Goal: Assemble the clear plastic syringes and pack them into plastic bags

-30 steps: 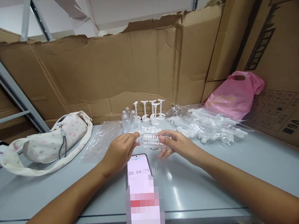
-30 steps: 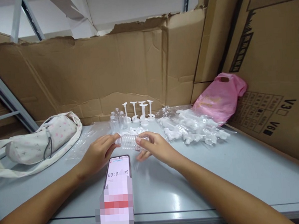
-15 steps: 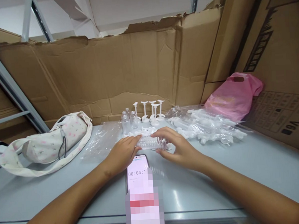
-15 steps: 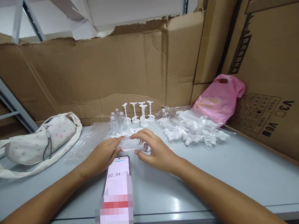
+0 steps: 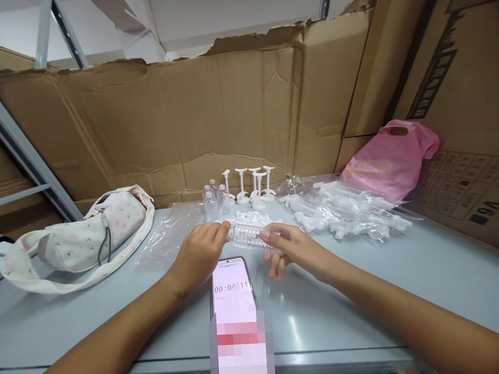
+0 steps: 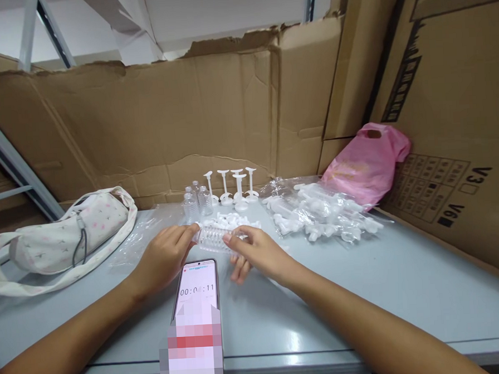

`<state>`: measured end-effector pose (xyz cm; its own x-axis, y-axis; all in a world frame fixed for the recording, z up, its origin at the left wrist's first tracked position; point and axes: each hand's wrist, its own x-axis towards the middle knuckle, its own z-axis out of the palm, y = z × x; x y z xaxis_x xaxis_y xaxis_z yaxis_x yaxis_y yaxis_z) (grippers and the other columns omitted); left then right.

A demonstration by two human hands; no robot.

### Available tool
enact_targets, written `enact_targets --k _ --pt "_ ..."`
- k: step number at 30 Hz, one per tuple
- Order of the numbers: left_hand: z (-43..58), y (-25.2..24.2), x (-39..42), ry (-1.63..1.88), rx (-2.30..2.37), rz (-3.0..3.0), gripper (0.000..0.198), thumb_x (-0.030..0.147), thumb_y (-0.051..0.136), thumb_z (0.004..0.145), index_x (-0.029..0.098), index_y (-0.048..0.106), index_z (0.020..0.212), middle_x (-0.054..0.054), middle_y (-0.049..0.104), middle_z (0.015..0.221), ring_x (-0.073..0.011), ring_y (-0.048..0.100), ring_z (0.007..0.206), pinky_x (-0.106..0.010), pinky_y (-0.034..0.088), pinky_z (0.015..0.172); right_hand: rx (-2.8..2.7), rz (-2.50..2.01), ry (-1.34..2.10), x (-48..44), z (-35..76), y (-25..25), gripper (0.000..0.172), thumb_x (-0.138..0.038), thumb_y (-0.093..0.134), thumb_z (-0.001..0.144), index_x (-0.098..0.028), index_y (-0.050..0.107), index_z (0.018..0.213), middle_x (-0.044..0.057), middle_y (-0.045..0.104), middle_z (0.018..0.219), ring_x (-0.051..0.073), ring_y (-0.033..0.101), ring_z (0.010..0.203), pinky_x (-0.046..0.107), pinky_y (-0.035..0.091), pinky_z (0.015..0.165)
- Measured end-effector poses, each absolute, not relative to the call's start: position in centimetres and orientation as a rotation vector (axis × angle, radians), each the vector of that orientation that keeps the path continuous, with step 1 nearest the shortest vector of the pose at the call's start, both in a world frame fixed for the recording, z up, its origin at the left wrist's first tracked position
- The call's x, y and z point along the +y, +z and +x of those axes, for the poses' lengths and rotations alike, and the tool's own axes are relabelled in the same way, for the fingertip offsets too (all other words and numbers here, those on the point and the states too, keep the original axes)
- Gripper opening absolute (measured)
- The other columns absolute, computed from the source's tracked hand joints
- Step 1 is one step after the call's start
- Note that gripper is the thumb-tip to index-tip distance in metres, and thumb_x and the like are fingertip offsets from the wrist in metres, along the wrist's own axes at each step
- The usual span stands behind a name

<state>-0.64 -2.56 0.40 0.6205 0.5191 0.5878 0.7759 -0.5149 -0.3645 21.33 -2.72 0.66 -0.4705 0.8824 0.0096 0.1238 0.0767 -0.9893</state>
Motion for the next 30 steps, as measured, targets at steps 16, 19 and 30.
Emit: enact_targets --k 16,19,30 --pt "-0.6 0.2 -2.1 -0.581 -1.19 -2.425 0.023 0.023 0.045 0.091 0.011 0.053 0.109 -0.01 0.067 0.096 -0.0234 0.061 0.088 -0.038 0.049 0.076 -2.096 -0.822 0.213 -2.6 22.5 0.0 0.038 -0.03 0.061 0.081 -0.022 0.051 0.117 0.008 0.06 0.11 0.015 0.059 0.075 0.033 0.053 0.069" --pt "-0.7 0.2 -2.2 -0.586 -1.15 -2.394 0.022 0.021 0.046 0.091 0.01 0.053 0.108 -0.01 0.067 0.09 -0.0231 0.061 0.083 -0.036 0.048 0.072 -2.007 -0.921 0.38 -2.9 22.2 0.0 0.038 -0.033 0.063 0.079 -0.021 0.053 0.114 0.008 0.062 0.112 0.015 0.061 0.073 0.033 0.054 0.07" --pt "-0.6 0.2 -2.4 -0.525 -1.021 -2.221 0.022 0.022 0.037 0.094 0.011 0.052 0.106 -0.007 0.065 0.078 -0.0205 0.057 0.07 -0.032 0.042 0.061 -1.747 -1.14 1.018 -3.4 21.6 1.0 0.038 -0.043 0.063 0.076 -0.02 0.051 0.105 0.002 0.067 0.066 0.022 0.069 0.065 0.036 0.052 0.066"
